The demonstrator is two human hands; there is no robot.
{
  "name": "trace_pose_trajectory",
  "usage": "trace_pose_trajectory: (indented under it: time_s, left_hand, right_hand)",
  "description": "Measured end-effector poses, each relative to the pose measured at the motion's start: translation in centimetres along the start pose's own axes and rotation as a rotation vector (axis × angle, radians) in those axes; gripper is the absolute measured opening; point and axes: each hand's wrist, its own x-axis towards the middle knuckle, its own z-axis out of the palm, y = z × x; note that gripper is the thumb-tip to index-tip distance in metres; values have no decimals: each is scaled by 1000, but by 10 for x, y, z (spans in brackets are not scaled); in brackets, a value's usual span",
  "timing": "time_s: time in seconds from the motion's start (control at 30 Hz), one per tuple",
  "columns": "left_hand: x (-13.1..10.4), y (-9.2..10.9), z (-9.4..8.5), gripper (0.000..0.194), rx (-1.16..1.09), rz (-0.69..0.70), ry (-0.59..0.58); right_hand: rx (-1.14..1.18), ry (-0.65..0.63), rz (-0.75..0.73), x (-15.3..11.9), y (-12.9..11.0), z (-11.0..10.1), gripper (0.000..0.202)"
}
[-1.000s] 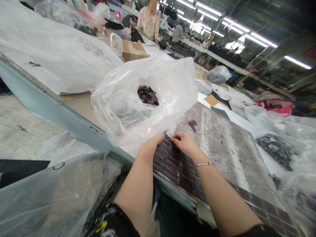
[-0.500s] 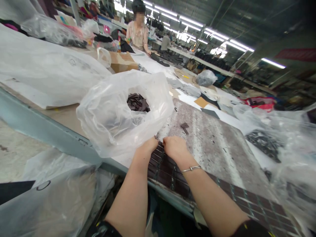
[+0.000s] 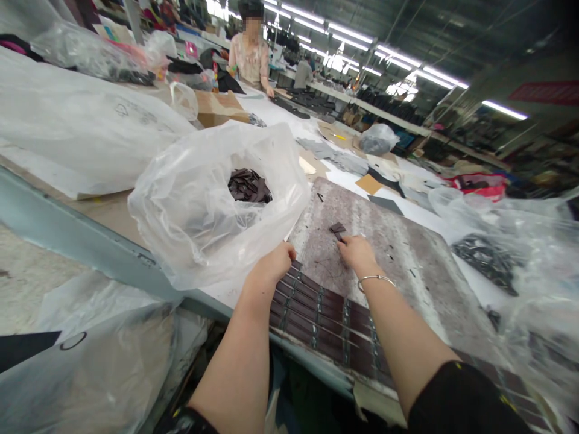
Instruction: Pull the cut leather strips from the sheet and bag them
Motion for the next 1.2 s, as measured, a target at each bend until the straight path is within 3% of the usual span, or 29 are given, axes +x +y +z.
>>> trace_pose_trajectory:
  time_s: [0.1,0.27,0.47,0.63,0.83,1.0,1.2]
  left_hand:
    - [0,1,2,16,76,36,-23]
    - [-2,4,9,11,184,98,26]
    - [0,8,15,10,218,59,51]
    - [0,7,15,11,191,37,28]
    - [-2,9,13,10,148,5,-19]
    - [-1,7,15,9,150,33,15]
    - [-2,5,19,10,193,65,70]
  right_hand:
    - [12,-7,19,5,1,2,30]
    - [206,-139,158,24,9,2,27]
    - [248,-104,203,32,12,9,23]
    - [332,-6,88,9,14,6,17]
    - [697,71,-123,-48,21,8,35]
    - [803,-223,-178,-81,9,4,34]
    - [797,-425,-132,-80,-3,0,30]
